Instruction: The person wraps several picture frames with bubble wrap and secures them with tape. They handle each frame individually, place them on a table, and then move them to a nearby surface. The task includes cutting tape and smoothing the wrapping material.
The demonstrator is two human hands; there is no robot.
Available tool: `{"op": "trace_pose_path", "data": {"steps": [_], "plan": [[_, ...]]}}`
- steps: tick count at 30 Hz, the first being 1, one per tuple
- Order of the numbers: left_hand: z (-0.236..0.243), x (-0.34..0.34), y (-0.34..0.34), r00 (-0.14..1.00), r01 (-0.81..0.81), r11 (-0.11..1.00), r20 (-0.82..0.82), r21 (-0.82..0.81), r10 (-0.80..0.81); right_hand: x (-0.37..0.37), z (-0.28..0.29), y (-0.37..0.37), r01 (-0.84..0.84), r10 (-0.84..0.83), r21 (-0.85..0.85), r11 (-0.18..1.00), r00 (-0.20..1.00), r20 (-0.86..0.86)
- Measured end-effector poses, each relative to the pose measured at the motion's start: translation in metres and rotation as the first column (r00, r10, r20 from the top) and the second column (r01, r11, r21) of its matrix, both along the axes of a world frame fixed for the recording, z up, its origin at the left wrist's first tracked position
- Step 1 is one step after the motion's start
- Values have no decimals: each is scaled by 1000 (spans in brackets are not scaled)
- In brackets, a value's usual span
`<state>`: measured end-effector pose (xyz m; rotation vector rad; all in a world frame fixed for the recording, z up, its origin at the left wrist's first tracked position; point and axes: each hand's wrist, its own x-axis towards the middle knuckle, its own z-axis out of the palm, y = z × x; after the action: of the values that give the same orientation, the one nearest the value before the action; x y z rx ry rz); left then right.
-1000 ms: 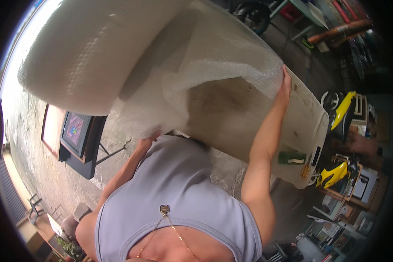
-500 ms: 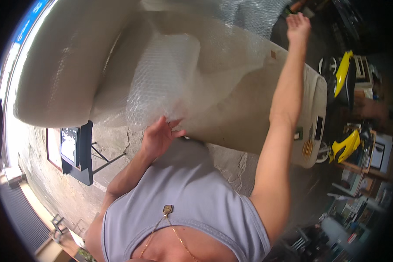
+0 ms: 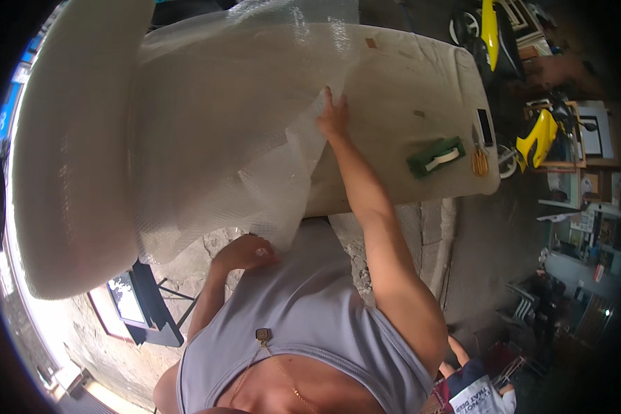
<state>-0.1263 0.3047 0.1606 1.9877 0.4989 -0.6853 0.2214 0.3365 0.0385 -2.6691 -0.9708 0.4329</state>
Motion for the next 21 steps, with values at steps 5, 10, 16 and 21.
{"op": "trace_pose_path", "data": {"steps": [5,10,16,21], "plan": [[-59,15,27,605,-746,629,615,216,506,27,14,-16,-473,468,-118,873,744,476],[-101,56,9,686,-727,686,-5,18,727,88,-4,4,-610,696,-386,692,706,132],[-77,105,-46,469,-874,200,659,444,588,154,32,-51,-807,739,90,584,574,352],[-124,142,-86,289,-957,265,357,115,888,201,-3,-90,-809,735,229,541,587,338]]}}
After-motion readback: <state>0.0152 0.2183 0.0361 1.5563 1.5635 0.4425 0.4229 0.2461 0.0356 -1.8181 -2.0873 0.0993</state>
